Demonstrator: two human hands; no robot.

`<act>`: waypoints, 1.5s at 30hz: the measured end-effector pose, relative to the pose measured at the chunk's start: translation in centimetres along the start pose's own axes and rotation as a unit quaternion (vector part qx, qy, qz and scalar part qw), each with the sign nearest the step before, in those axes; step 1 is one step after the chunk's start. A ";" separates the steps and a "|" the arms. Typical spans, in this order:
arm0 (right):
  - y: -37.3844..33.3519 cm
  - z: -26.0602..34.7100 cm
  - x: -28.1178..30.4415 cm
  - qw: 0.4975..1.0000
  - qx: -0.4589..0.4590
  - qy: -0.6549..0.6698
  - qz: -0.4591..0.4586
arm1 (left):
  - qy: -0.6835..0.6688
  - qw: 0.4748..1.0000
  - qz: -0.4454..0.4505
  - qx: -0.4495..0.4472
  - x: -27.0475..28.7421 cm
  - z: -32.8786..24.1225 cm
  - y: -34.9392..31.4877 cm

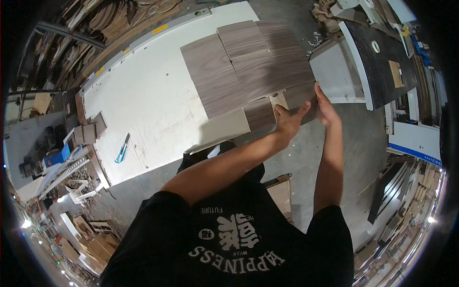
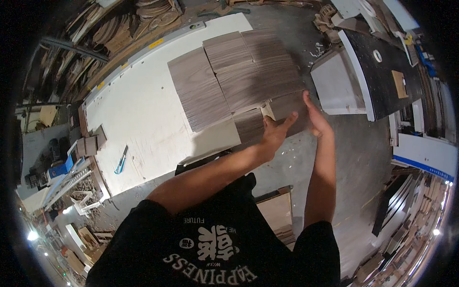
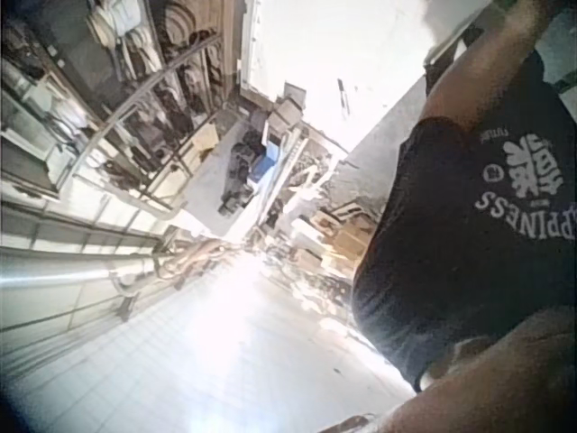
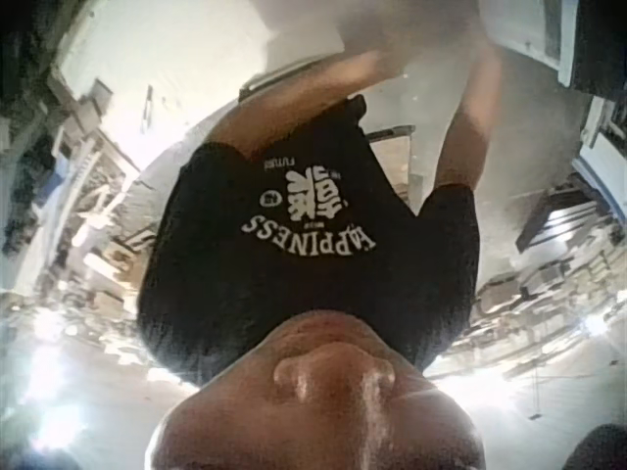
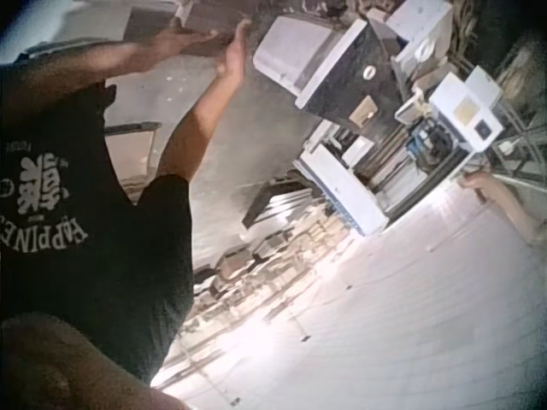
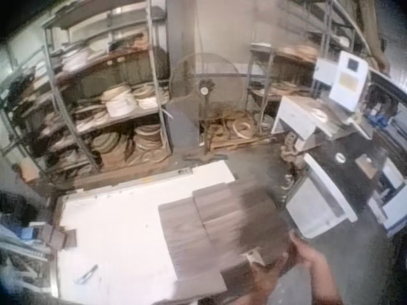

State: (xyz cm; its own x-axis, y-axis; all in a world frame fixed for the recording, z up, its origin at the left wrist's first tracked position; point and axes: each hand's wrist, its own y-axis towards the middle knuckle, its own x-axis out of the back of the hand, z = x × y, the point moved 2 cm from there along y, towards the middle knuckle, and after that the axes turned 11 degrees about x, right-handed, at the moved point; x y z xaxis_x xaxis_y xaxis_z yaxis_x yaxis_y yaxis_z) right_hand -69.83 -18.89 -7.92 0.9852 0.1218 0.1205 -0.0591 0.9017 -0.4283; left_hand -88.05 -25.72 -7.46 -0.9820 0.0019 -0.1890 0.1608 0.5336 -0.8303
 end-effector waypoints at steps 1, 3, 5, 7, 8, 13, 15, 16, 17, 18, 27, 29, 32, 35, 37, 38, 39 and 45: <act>0.2 -0.7 0.5 0.999 0.002 0.046 -0.018 | 0.013 1.000 -0.005 0.004 0.2 -0.1 -0.2; -0.1 -1.5 0.7 0.984 0.050 0.172 -0.010 | -0.035 0.997 0.049 -0.049 1.9 0.5 0.0; -1.1 -3.2 0.1 0.950 0.097 0.296 -0.006 | -0.079 0.986 0.104 -0.105 4.2 1.4 -0.5; -3.0 -6.9 -0.6 0.860 0.143 0.337 -0.356 | 0.062 0.988 0.140 -0.036 6.9 3.2 -2.0; -3.3 -8.4 -1.4 0.860 0.143 0.336 -0.356 | 0.047 0.986 0.157 -0.029 8.6 4.7 -2.4; -3.4 -11.4 -8.0 0.711 0.052 0.561 -0.420 | 0.012 0.986 0.163 0.017 18.0 7.7 -6.4; -1.9 -12.7 -8.8 0.695 0.080 0.595 -0.395 | -0.004 0.991 0.134 0.028 20.5 8.0 -7.9; -1.1 -13.6 -8.8 0.681 0.108 0.626 -0.364 | -0.024 0.994 0.102 0.036 21.5 8.0 -8.5; -0.5 -15.4 -8.5 0.679 0.110 0.625 -0.369 | -0.022 0.993 0.105 0.038 22.2 7.9 -9.3; 0.2 -17.2 -7.8 0.710 0.178 0.611 -0.300 | -0.049 0.995 0.079 0.028 22.7 7.7 -10.0; 0.6 -16.7 -8.6 0.748 0.234 0.570 -0.245 | -0.062 0.994 -0.017 -0.090 27.6 8.4 -12.3; 0.1 -13.7 -9.1 0.763 0.187 0.555 -0.273 | -0.056 0.994 -0.034 -0.090 28.6 8.8 -12.9; 0.0 -11.1 -9.4 0.784 0.149 0.526 -0.296 | -0.068 0.992 -0.048 -0.090 30.1 10.0 -13.5; 0.3 -10.6 -8.7 0.790 0.155 0.537 -0.253 | -0.095 0.990 -0.058 -0.084 31.2 11.2 -14.0; 0.9 -10.9 -9.0 0.807 0.113 0.468 -0.342 | -0.113 0.988 -0.064 -0.082 31.8 11.9 -14.6; 1.3 -11.8 -8.9 0.809 0.112 0.468 -0.337 | -0.116 0.988 -0.067 -0.080 32.0 12.1 -14.9; 1.6 -13.4 -8.0 0.802 0.183 0.498 -0.274 | -0.115 0.988 -0.067 -0.077 32.2 12.1 -15.1; 0.7 -15.1 -8.3 0.880 0.317 0.310 -0.170 | -0.156 0.979 -0.096 -0.088 33.7 13.9 -16.6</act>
State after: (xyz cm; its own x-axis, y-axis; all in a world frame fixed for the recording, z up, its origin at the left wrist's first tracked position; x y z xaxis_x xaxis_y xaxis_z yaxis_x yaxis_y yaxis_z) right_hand -75.62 -25.48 -22.74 0.8502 -0.2732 -0.4501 0.3723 0.9164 0.1471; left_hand -122.45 -46.30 -7.33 -0.9103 -0.3559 -0.2114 -0.0705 0.6365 -0.7681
